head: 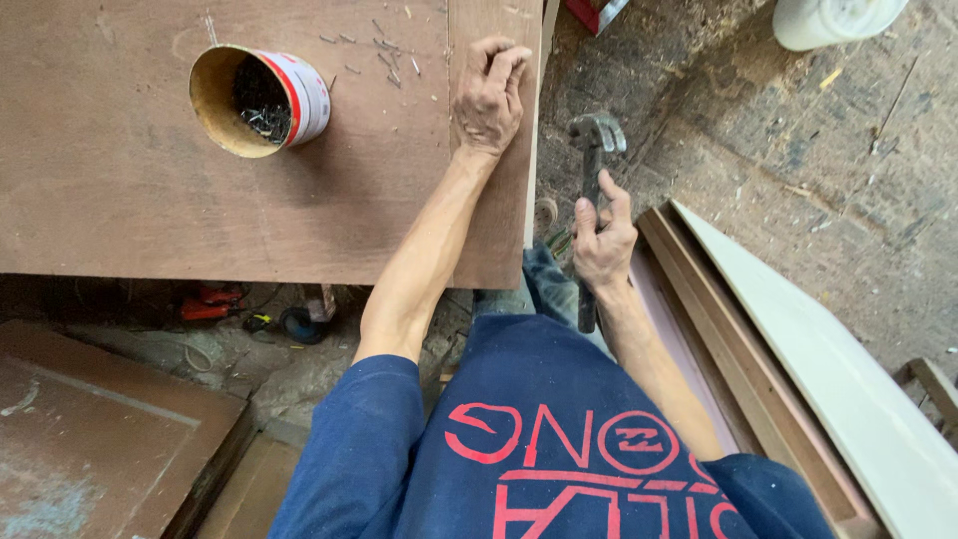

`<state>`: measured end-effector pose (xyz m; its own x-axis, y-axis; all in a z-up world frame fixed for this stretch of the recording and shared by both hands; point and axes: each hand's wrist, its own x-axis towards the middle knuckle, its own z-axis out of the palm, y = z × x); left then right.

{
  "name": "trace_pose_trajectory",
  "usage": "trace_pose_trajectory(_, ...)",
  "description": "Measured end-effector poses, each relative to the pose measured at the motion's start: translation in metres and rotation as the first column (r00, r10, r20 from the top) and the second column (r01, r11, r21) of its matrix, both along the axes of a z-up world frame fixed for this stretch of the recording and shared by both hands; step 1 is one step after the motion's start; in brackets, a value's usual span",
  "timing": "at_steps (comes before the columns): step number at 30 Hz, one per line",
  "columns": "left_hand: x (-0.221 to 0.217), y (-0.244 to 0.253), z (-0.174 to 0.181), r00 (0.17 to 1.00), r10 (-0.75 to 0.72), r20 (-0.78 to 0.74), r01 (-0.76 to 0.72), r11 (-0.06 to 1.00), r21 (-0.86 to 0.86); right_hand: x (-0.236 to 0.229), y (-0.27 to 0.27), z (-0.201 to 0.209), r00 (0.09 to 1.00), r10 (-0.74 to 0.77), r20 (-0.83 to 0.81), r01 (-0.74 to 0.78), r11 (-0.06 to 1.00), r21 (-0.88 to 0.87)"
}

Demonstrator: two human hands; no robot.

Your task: The person uses a circular saw to cut a large sheet of plywood along a marked line. After cutting, they flip the sheet, pick up a hammer, and drive nails along the edge of the plywood to secure it to a wooden frame.

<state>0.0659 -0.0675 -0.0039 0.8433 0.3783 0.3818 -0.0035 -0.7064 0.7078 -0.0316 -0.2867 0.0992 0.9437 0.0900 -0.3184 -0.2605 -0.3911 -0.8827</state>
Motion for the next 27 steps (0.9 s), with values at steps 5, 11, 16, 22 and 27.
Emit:
trace_pose_trajectory(5,0.005,-0.004,-0.009,0.996,-0.039,-0.080,0.049,0.989,0.139,0.010,0.009,-0.009,1.000,0.006,0.009,-0.007,0.998,0.057)
trace_pose_trajectory(11,0.006,-0.003,-0.004,0.997,-0.045,-0.063,0.057,0.974,0.217,0.038,0.034,-0.006,0.999,0.036,0.010,-0.037,0.994,0.104)
trace_pose_trajectory(16,0.008,-0.003,-0.001,0.998,-0.040,-0.043,0.048,0.974,0.223,0.056,0.049,-0.002,0.995,0.065,0.078,-0.075,0.988,0.133)
trace_pose_trajectory(22,0.007,-0.006,-0.006,1.000,-0.019,-0.024,0.023,0.989,0.147,0.062,0.058,-0.007,0.991,0.093,0.101,-0.101,0.992,0.078)
trace_pose_trajectory(27,0.006,-0.003,0.001,1.000,0.007,0.015,-0.009,0.991,0.130,0.068,0.067,-0.014,0.972,0.127,0.196,-0.121,0.992,-0.042)
